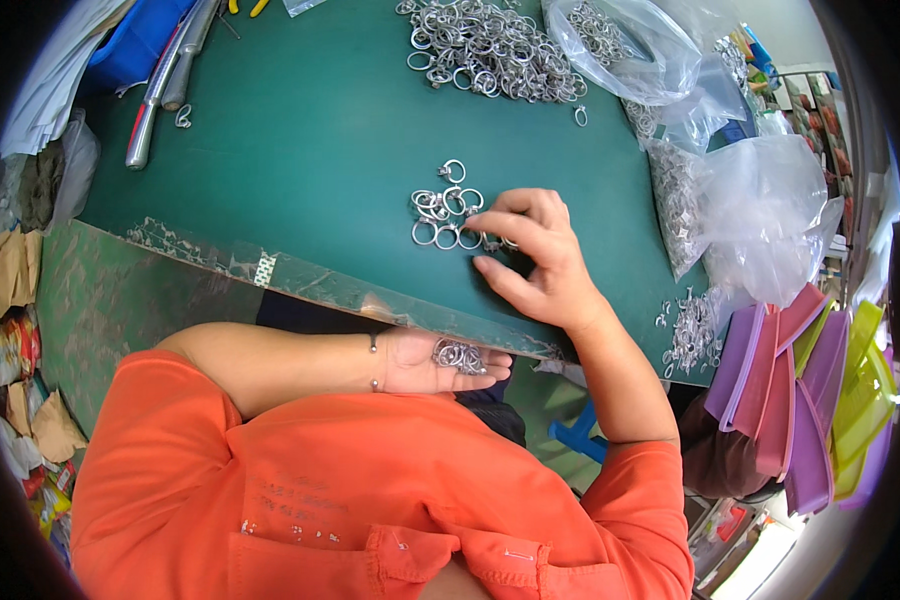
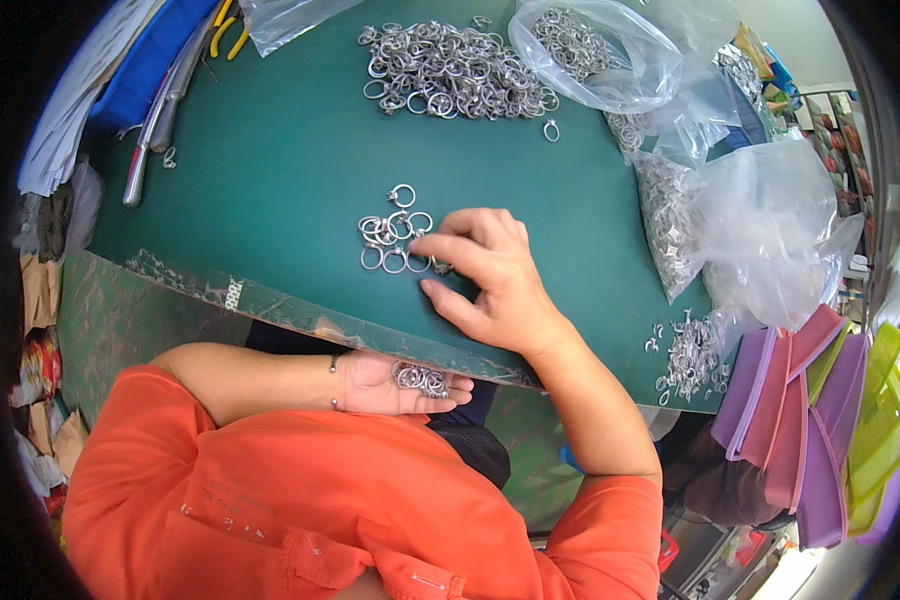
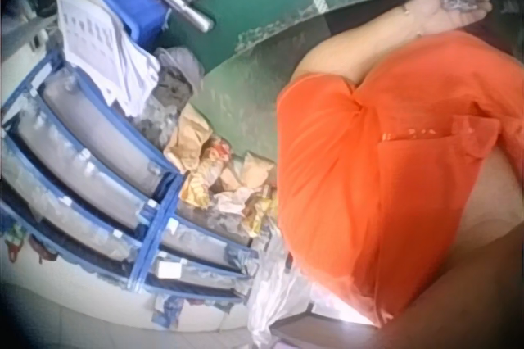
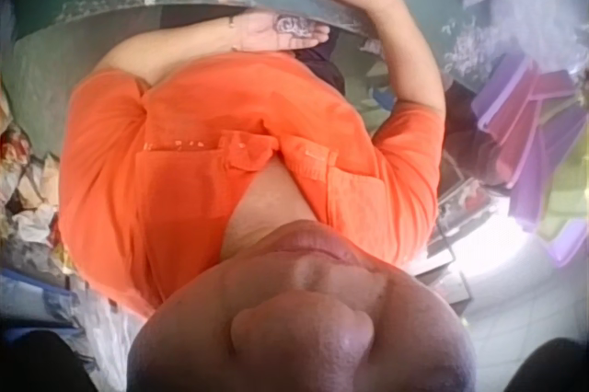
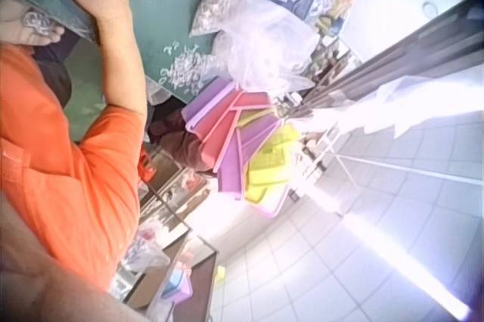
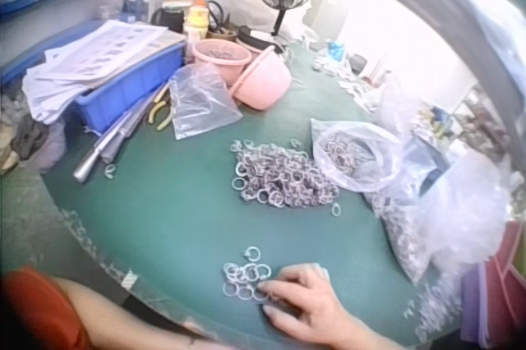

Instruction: The person empties a bag of metal rings onto a table and sorts through them by hand, picking out individual pieces and moving others into a pile.

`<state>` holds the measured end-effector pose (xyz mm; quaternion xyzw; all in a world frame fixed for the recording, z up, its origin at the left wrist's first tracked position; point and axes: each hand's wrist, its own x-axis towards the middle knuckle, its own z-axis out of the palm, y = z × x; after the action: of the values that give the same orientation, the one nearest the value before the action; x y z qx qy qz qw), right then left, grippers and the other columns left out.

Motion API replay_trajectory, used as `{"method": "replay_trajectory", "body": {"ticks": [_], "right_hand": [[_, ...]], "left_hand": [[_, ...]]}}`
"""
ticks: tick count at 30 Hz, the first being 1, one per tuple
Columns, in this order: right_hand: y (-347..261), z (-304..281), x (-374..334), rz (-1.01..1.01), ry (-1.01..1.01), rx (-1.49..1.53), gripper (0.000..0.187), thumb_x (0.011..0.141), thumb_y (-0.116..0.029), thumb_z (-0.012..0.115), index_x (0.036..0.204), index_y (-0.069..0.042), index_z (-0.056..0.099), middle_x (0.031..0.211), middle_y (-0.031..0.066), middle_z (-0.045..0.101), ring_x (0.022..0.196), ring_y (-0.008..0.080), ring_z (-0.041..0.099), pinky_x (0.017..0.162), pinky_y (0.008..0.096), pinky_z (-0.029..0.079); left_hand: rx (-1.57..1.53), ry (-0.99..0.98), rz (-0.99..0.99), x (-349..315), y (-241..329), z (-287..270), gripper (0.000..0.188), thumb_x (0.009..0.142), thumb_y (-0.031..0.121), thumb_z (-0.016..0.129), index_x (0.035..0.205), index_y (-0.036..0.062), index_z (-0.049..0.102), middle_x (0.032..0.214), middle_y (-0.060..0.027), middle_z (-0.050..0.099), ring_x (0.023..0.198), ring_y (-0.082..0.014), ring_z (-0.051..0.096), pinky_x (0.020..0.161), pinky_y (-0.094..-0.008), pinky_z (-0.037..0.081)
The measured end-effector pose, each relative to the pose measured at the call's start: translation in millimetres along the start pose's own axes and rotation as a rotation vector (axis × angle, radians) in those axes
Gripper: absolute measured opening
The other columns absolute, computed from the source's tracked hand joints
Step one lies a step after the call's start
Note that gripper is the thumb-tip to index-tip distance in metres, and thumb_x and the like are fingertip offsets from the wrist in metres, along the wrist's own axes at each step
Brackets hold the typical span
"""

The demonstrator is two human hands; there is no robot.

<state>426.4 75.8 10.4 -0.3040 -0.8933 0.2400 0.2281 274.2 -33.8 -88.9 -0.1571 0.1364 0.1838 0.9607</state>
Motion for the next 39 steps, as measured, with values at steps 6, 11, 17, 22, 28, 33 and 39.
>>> {"method": "replay_trajectory", "body": {"ticks": [6,11,17,22,28,33,39], "right_hand": [[5.8,9.1,0.4,0.02,0.082,0.023,0.034,0.072,-0.007,0.071,0.105,-0.01,0.065,0.101,0.0073,0.058,0.093,0.0269,0.053,0.081,0.0397,0.04],[-4.4,14.8,19.7,-0.07,0.09,-0.032,0.024,0.073,-0.004,0.07,0.095,-0.008,0.063,0.101,0.0079,0.06,0.094,0.0281,0.054,0.083,0.041,0.041],[7.6,19.0,12.6,0.024,0.144,-0.032,0.022,0.071,-0.007,0.074,0.09,-0.005,0.063,0.099,0.0106,0.059,0.088,0.0283,0.054,0.076,0.0373,0.044],[-8.6,17.4,28.8,-0.005,0.142,-0.003,0.043,0.069,-0.014,0.076,0.107,-0.005,0.057,0.104,0.0126,0.06,0.099,0.0315,0.056,0.09,0.0411,0.04],[3.0,21.4,22.3,0.062,0.073,0.001,0.043,0.07,-0.007,0.071,0.11,-0.005,0.057,0.102,0.0104,0.06,0.095,0.0292,0.055,0.087,0.0398,0.041],[2.0,20.6,28.8,0.0,0.085,-0.005,0.035,0.07,-0.006,0.068,0.104,-0.009,0.063,0.094,0.0063,0.06,0.09,0.0262,0.054,0.083,0.0382,0.041],[7.0,26.7,26.7,-0.005,0.123,-0.019,0.029,0.071,-0.005,0.066,0.1,-0.008,0.066,0.096,0.008,0.059,0.088,0.0268,0.053,0.079,0.039,0.042]], "left_hand": [[0.008,0.034,0.012,-4.3,1.8,7.5,0.04,0.099,0.024,0.049,0.126,-0.0051,0.052,0.123,-0.0201,0.059,0.115,-0.032,0.058,0.098,-0.0432,0.052],[-0.015,-0.044,-0.006,-1.7,1.4,0.9,0.04,0.099,0.023,0.051,0.126,-0.0064,0.052,0.122,-0.02,0.059,0.115,-0.0332,0.058,0.099,-0.0423,0.051],[-0.004,-0.035,0.019,-4.0,1.3,-1.1,0.042,0.098,0.024,0.052,0.125,-0.0071,0.053,0.122,-0.0208,0.06,0.116,-0.0336,0.058,0.099,-0.0416,0.051],[-0.007,-0.023,0.018,-2.3,1.3,0.8,0.041,0.098,0.024,0.053,0.125,-0.0071,0.053,0.122,-0.0208,0.06,0.115,-0.0326,0.058,0.099,-0.042,0.051],[-0.014,-0.064,0.03,-2.9,1.4,-3.2,0.041,0.097,0.023,0.054,0.124,-0.0073,0.054,0.121,-0.0211,0.06,0.114,-0.0326,0.059,0.098,-0.0426,0.052],[-0.042,-0.096,0.008,-1.4,1.7,-6.0,0.04,0.097,0.022,0.055,0.123,-0.0078,0.054,0.121,-0.0215,0.06,0.114,-0.0339,0.059,0.098,-0.0429,0.052],[-0.055,-0.1,0.017,-0.8,0.7,-7.4,0.04,0.097,0.022,0.054,0.124,-0.0082,0.053,0.121,-0.0218,0.06,0.114,-0.0344,0.059,0.098,-0.043,0.052]]}}
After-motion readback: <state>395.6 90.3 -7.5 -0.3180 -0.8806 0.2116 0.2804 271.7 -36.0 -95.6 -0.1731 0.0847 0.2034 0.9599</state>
